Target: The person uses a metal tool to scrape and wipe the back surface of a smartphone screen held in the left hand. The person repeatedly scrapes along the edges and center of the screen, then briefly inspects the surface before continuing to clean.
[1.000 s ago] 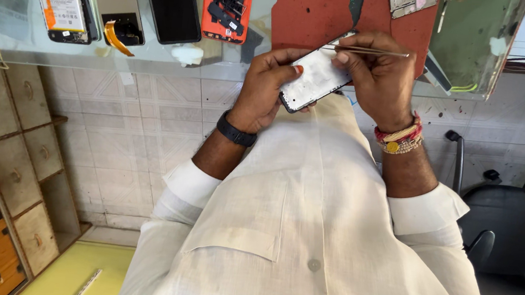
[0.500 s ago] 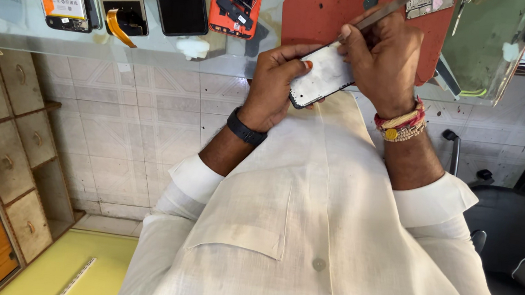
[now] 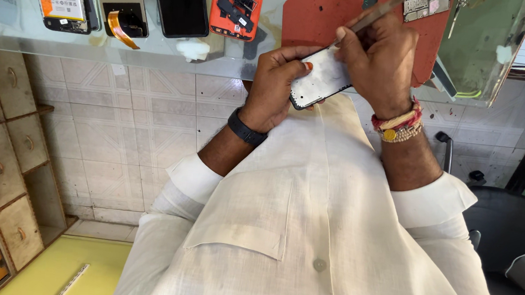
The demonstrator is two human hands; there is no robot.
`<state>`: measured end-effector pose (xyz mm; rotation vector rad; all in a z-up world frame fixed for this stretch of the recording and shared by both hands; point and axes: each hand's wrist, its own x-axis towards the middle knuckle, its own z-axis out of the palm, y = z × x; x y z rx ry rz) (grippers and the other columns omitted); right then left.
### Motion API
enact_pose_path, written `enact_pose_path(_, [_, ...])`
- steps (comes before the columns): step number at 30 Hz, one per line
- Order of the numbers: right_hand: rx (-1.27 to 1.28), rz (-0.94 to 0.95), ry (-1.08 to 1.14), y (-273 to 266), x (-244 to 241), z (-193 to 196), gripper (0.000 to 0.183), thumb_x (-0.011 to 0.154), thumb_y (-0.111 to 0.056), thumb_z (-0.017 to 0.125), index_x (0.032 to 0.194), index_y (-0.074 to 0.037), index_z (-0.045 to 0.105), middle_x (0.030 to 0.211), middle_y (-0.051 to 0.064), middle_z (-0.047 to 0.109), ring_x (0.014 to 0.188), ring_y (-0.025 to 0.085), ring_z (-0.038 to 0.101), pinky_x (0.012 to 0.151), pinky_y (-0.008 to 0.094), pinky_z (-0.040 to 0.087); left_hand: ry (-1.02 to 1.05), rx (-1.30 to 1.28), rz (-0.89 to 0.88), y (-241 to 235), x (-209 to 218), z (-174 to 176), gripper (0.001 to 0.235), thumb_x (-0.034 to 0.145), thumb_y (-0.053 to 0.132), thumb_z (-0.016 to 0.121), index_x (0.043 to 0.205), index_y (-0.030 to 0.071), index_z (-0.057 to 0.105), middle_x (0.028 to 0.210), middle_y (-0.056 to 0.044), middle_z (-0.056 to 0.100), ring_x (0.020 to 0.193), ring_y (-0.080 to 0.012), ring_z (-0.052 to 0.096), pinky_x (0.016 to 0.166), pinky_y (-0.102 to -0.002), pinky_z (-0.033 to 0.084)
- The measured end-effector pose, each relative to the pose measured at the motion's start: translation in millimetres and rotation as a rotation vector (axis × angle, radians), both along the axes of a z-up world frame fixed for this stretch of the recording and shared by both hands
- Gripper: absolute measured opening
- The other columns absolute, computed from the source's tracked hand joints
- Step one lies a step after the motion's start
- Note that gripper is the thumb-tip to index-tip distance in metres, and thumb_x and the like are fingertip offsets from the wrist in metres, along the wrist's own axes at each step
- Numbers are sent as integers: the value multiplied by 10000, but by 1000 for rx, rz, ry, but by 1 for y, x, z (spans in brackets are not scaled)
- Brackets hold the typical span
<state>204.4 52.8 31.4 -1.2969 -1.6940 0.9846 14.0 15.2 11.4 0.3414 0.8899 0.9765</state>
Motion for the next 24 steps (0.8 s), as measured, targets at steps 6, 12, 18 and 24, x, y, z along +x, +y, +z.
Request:
enact_pose_path(6, [62,-185,10,5,2,-4,141,1085,15,721,1055,69,594,849,113,738,726,137,769,594,252,632,22,1,-8,-1,0,1,328,941,-21,518,1216,-136,653,924,-193,728,609,-239,725,439,-361,596])
enact_pose_path(12, [25,-24,-21,-4,2,6,136,1079,17,746,1002,46,638,822,122,739,704,158,739,595,273,568,-1,-16,-7,1,-1,6,318,930,-27,524,1194,-152,651,914,-203,729,612,-257,727,449,-376,604])
enact_pose_path(18, [-45,-82,5,4,-3,3,132,1073,-2,740,1030,49,626,799,98,736,687,137,746,579,251,582,2,-4,5,0,1,1,320,929,-29,528,1196,-148,659,905,-199,727,607,-248,722,457,-371,604])
enact_pose_path(24, [-2,-141,32,1,0,4,140,1079,13,720,1031,55,596,829,107,735,686,131,741,570,257,574,-5,10,11,1,0,-3,316,928,-33,523,1183,-159,660,900,-204,724,598,-252,718,429,-362,579])
